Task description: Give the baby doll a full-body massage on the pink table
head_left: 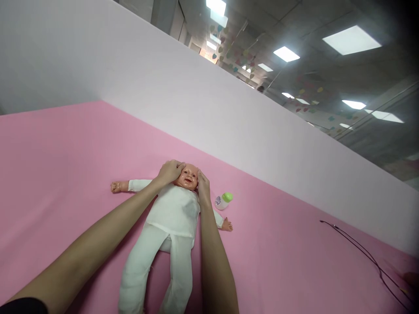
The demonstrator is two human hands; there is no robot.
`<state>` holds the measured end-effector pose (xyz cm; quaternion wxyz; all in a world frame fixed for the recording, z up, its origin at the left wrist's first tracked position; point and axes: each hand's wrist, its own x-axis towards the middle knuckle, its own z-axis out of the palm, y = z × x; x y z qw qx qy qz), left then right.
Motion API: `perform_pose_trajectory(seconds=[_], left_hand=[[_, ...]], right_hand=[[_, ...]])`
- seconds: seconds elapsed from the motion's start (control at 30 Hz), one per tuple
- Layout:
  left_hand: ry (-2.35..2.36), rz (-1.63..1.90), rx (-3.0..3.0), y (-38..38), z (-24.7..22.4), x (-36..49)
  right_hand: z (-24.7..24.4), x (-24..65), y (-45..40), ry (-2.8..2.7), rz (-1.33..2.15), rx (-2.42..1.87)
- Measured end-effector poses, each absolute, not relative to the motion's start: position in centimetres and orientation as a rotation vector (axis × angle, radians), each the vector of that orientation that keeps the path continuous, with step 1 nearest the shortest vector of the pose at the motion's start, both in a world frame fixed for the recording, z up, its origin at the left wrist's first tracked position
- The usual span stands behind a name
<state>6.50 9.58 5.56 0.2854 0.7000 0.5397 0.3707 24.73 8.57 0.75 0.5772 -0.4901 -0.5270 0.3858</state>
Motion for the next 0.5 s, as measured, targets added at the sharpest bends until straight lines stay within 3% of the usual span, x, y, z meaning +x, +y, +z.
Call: perform_pose_trajectory(seconds=[0.5], left_hand=[[1.444, 0.964, 1.924, 9.86, 5.48, 6.64]], right_hand=[[1.41, 24.73, 8.16, -1.188, 0.990, -1.115]])
